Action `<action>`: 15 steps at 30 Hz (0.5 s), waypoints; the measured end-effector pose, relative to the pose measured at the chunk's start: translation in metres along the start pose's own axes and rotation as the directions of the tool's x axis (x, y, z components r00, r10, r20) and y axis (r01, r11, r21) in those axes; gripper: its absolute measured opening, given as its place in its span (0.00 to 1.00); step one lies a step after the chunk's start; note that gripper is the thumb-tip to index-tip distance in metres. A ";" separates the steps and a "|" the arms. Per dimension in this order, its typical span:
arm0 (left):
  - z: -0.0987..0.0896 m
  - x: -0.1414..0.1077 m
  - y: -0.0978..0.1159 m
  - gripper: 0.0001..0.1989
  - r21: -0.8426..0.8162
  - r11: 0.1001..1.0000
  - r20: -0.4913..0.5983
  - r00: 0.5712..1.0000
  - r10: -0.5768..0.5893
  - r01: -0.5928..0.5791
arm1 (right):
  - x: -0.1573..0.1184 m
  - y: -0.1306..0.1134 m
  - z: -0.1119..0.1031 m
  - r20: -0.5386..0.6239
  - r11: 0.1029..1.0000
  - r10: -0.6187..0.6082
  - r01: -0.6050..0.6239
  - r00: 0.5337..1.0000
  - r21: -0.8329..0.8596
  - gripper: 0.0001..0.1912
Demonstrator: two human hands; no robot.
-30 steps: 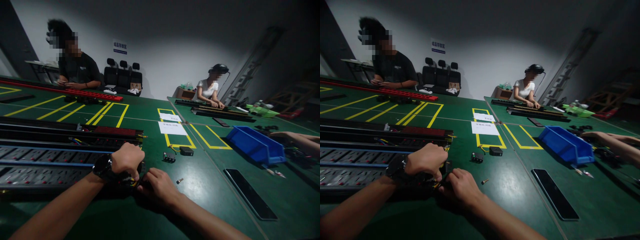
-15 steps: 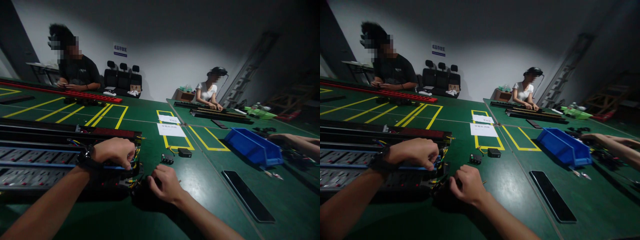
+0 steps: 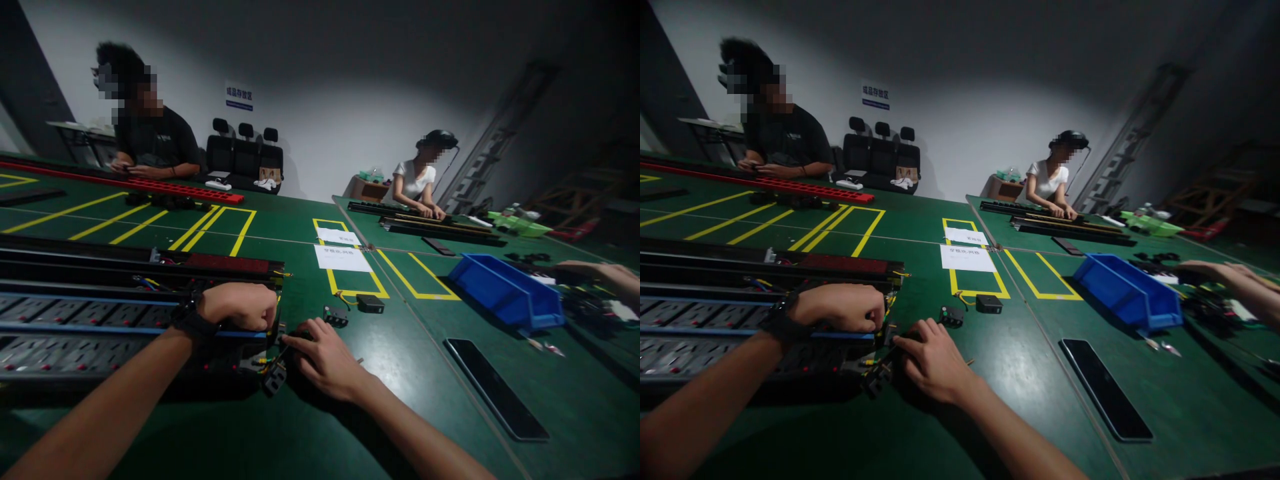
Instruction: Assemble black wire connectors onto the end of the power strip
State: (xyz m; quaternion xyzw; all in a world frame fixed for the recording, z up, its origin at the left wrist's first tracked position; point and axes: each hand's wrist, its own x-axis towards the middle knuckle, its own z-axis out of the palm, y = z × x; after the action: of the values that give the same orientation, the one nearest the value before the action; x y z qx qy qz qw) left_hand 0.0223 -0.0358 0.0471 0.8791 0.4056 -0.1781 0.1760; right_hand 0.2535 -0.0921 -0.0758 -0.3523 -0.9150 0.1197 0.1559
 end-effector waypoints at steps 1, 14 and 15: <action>-0.001 -0.001 0.001 0.15 0.007 1.000 0.015 1.000 -0.006 0.006 | 0.000 0.000 -0.001 0.008 1.000 -0.003 0.003 1.000 -0.003 0.24; -0.003 -0.003 0.007 0.15 0.043 0.998 -0.008 0.999 -0.039 0.039 | 0.002 -0.001 -0.003 0.066 0.997 -0.064 0.061 0.996 0.037 0.26; -0.005 -0.005 0.008 0.14 0.044 0.997 -0.012 0.998 -0.061 0.061 | 0.002 0.000 -0.003 0.061 0.997 -0.067 0.064 0.996 0.042 0.26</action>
State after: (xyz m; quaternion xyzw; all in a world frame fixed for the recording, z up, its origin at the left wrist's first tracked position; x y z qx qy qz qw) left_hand 0.0263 -0.0412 0.0552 0.8709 0.4291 -0.1879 0.1488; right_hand 0.2526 -0.0906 -0.0728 -0.3149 -0.9280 0.1438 0.1379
